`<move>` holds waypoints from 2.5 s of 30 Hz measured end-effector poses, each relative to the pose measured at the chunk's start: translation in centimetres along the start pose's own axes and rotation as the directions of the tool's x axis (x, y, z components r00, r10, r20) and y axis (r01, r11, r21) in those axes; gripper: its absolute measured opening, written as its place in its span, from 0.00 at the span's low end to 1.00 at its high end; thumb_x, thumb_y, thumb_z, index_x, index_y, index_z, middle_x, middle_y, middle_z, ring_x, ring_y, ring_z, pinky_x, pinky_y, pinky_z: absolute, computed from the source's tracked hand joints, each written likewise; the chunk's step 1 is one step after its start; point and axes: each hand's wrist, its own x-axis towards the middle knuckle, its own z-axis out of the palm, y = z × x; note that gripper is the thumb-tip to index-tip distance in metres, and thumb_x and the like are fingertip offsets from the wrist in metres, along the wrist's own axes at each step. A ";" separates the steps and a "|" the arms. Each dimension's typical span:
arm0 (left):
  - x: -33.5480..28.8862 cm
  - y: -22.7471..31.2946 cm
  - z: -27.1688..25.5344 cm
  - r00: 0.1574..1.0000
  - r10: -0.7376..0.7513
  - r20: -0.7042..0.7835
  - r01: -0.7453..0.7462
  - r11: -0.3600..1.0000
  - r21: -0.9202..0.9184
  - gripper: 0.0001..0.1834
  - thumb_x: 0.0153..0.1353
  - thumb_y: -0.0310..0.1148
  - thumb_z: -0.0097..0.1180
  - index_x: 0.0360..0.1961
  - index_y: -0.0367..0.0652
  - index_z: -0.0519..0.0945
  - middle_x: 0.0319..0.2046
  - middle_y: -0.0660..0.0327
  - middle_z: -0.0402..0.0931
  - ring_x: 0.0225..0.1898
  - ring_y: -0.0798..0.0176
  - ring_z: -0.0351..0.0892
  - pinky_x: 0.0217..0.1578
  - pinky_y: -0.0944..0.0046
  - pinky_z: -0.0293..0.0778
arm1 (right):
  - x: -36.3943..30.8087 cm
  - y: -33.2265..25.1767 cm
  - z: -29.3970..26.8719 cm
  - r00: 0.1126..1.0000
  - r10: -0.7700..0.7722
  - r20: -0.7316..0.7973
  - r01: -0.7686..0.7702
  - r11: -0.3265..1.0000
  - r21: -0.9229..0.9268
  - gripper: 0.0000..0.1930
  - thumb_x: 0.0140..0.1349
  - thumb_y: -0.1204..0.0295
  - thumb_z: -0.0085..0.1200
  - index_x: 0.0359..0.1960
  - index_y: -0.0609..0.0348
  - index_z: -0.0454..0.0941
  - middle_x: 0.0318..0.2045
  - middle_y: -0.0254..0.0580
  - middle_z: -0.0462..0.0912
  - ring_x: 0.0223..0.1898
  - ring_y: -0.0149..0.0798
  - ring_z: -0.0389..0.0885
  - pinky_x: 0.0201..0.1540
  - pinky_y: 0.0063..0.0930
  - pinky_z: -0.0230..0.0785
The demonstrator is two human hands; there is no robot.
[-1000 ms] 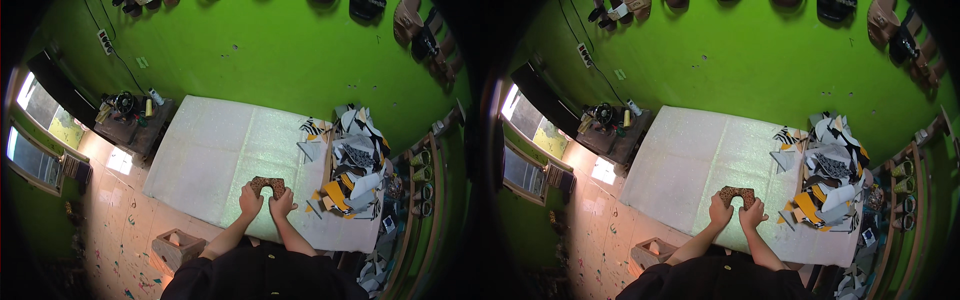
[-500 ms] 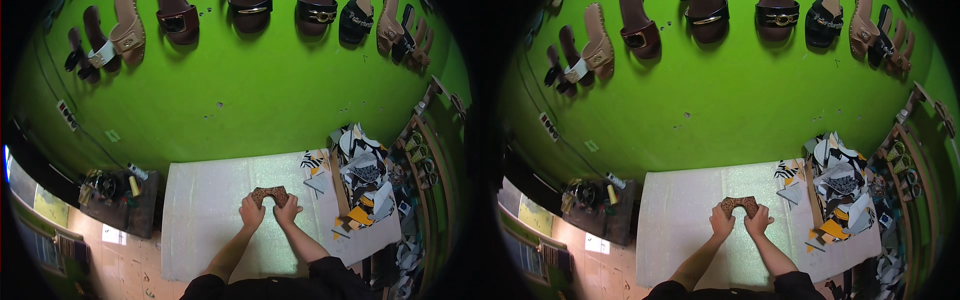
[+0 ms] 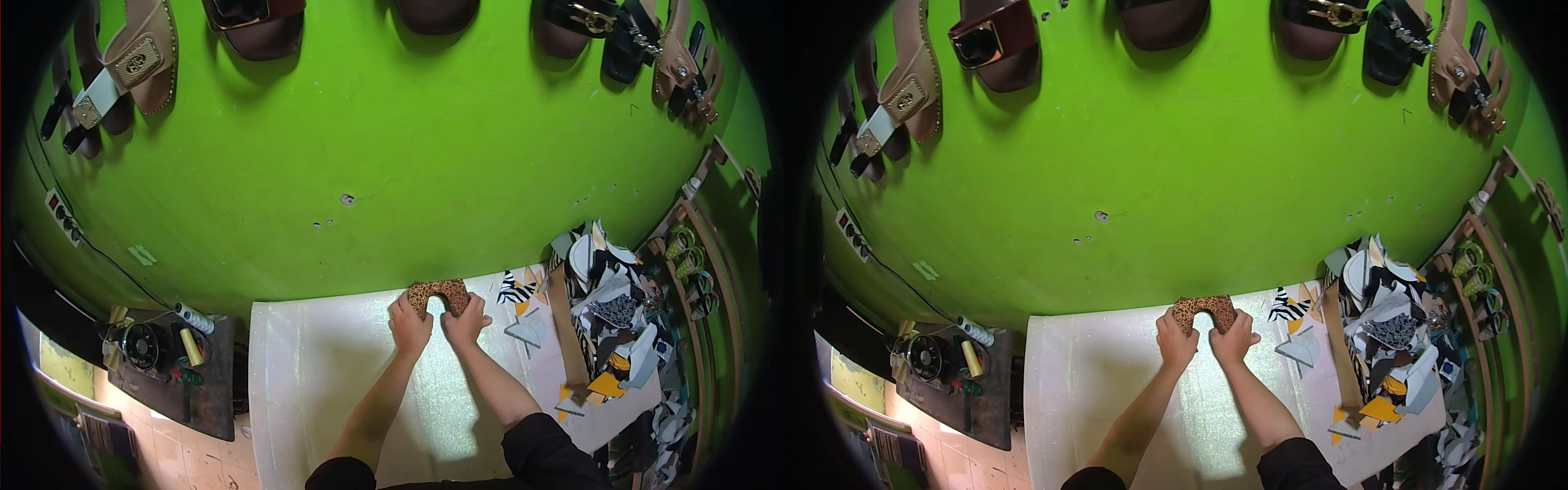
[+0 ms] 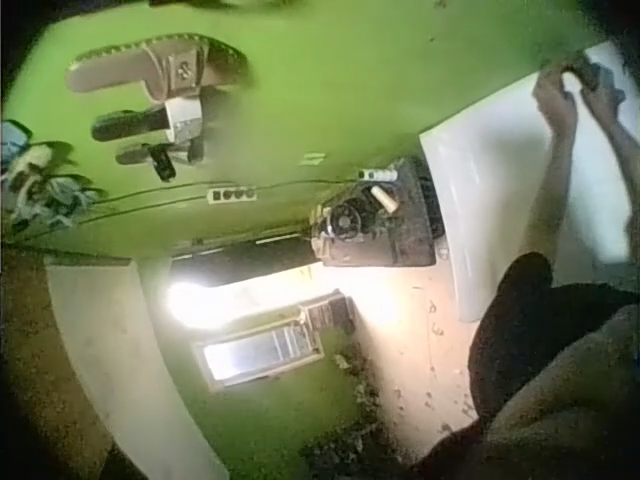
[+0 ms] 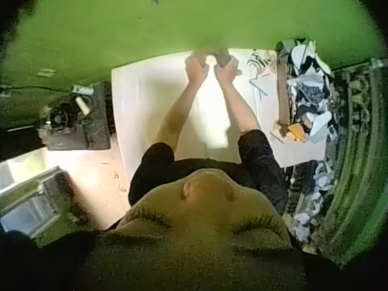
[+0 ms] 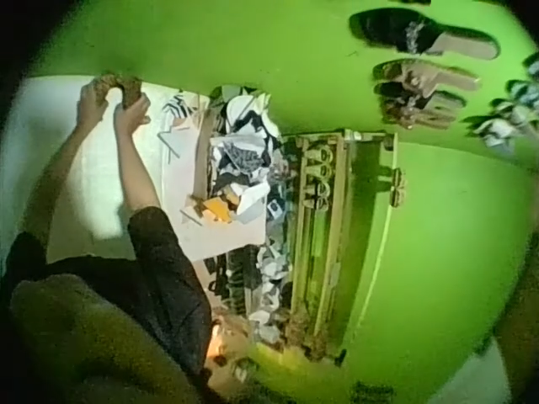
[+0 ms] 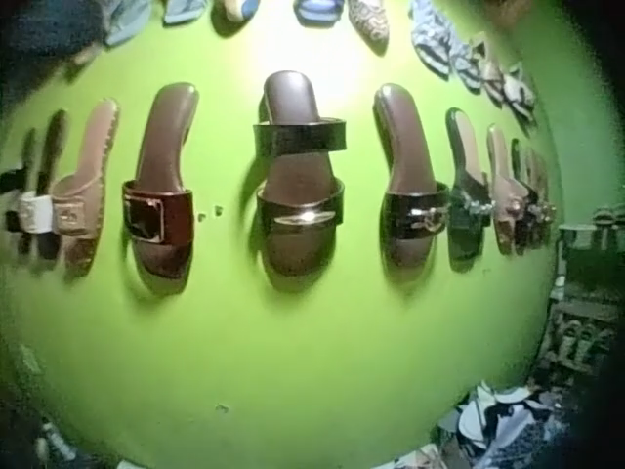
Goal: Sorting and inspecting various patterned leather components for shoe assembly on a work table.
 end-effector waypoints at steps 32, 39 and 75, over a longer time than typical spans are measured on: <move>-13.6 4.6 -7.8 0.970 0.064 -0.234 -0.109 0.977 -0.183 0.12 0.62 0.39 0.47 0.35 0.48 0.81 0.50 0.61 0.69 0.58 0.58 0.59 0.58 0.48 0.43 | -9.1 0.5 -15.4 0.919 -0.392 -0.042 0.391 0.893 0.223 0.08 0.53 0.70 0.57 0.36 0.53 0.78 0.43 0.42 0.74 0.51 0.46 0.66 0.55 0.40 0.57; -22.7 8.0 -7.2 0.993 -0.016 -0.119 -0.006 0.983 -0.182 0.12 0.62 0.41 0.49 0.30 0.48 0.82 0.47 0.62 0.70 0.56 0.60 0.58 0.57 0.54 0.43 | -13.5 4.1 -24.0 0.917 -0.399 -0.001 0.379 0.871 0.313 0.06 0.50 0.73 0.58 0.31 0.52 0.78 0.38 0.38 0.76 0.47 0.44 0.70 0.52 0.36 0.60; -30.8 25.8 1.5 0.927 0.159 0.339 0.132 0.709 -0.693 0.22 0.69 0.42 0.40 0.55 0.38 0.73 0.58 0.54 0.63 0.62 0.58 0.58 0.63 0.60 0.51 | -11.2 14.7 -39.2 0.918 -0.386 0.091 0.258 0.756 0.602 0.16 0.57 0.67 0.56 0.44 0.62 0.72 0.39 0.43 0.76 0.44 0.39 0.73 0.51 0.32 0.60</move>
